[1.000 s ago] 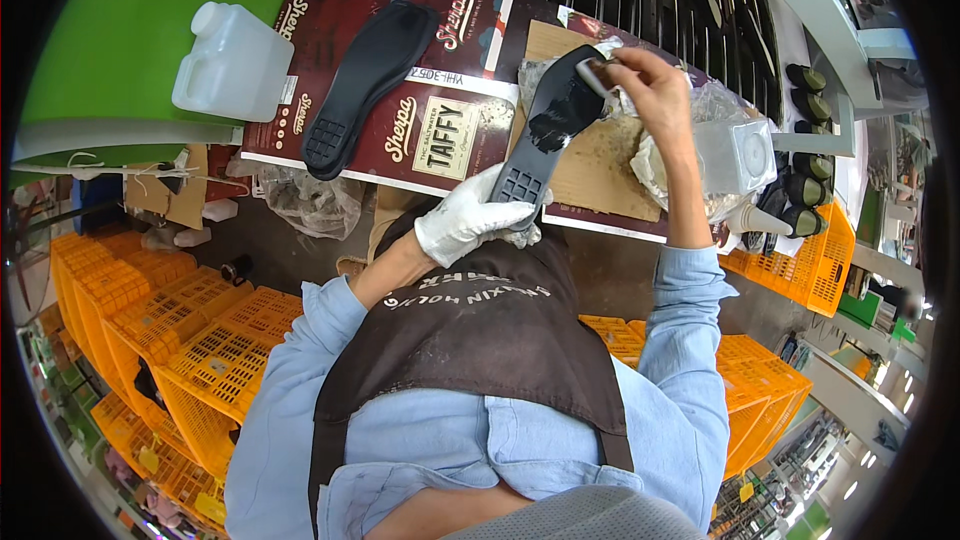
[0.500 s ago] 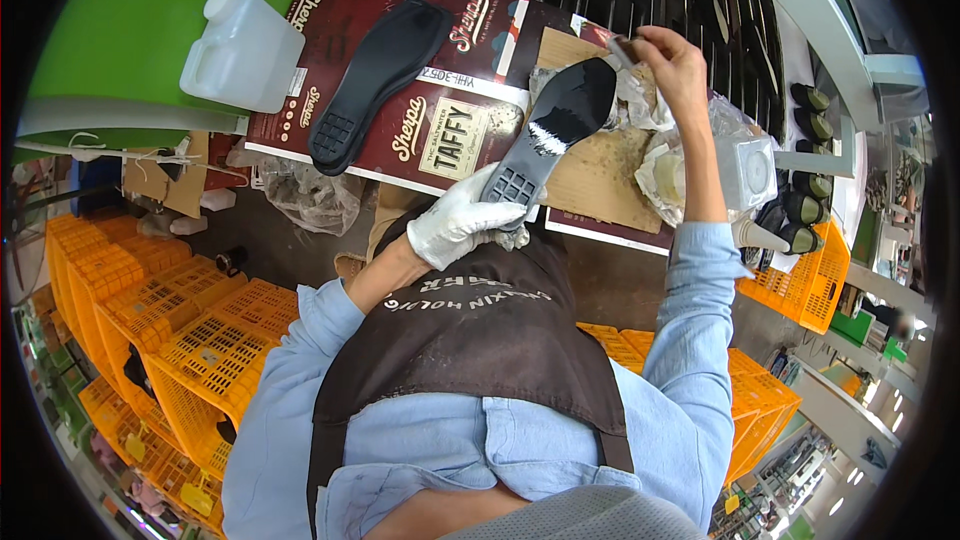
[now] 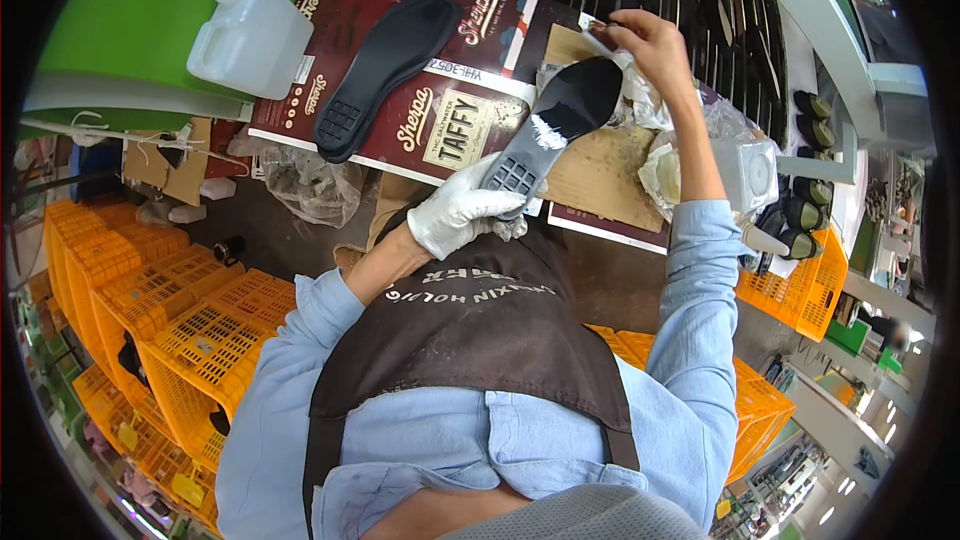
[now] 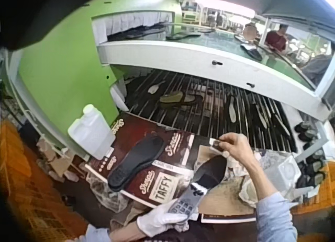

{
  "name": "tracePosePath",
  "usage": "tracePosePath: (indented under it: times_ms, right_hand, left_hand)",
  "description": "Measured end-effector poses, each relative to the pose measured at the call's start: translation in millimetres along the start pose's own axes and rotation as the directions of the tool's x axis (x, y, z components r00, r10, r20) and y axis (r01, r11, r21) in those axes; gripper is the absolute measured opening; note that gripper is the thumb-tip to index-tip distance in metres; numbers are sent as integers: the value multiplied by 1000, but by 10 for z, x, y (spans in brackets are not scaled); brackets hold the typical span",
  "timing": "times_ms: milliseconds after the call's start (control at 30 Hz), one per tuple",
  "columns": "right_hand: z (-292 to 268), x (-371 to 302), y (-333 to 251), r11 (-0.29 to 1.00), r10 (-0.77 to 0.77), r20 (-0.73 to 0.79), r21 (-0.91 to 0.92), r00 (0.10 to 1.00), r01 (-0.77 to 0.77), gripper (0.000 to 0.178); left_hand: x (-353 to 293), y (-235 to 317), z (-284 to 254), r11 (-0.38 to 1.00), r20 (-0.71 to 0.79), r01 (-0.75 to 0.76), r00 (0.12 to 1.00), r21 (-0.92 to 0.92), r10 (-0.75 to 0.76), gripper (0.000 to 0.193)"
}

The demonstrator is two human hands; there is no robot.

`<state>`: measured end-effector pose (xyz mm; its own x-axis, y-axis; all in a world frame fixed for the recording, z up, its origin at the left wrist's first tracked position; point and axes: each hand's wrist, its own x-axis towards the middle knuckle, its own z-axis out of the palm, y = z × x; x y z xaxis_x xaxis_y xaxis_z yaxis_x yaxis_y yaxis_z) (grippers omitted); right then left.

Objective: Apply adhesive to individual shoe soles using a brush at a workstation.

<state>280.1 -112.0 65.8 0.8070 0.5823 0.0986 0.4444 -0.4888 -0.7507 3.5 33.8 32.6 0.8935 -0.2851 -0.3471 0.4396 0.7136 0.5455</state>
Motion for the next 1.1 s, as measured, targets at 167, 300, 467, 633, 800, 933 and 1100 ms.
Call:
tracePosePath:
  times_ms: [167,300,467,633,800,933,1100]
  right_hand:
    - [69,-36,-102,957,-291,542,181,789,228,20]
    - [125,-53,-189,991,25,107,125,994,-38,22]
    - [170,-143,-311,961,-272,496,189,824,203,22]
    - [191,-229,-370,969,-86,236,246,968,26,23]
    - [216,-294,-446,979,-201,396,112,896,170,23]
    - [213,-371,-592,963,-136,420,269,897,20,25]
    - [260,-431,-720,965,-254,392,159,884,207,21]
  left_hand:
    - [3,4,1,1000,21,-21,1000,2,21,60]
    - [-5,-9,12,999,1,-37,999,-20,37,59]
    - [-12,1,20,998,12,-40,999,-41,41,54]
    - [-49,2,51,999,-26,-31,999,-30,30,52]
    - [-77,22,69,999,-8,-41,999,17,41,54]
    - [-105,28,99,998,-24,-63,998,10,63,60]
    - [-123,59,122,997,16,-82,997,3,81,54]
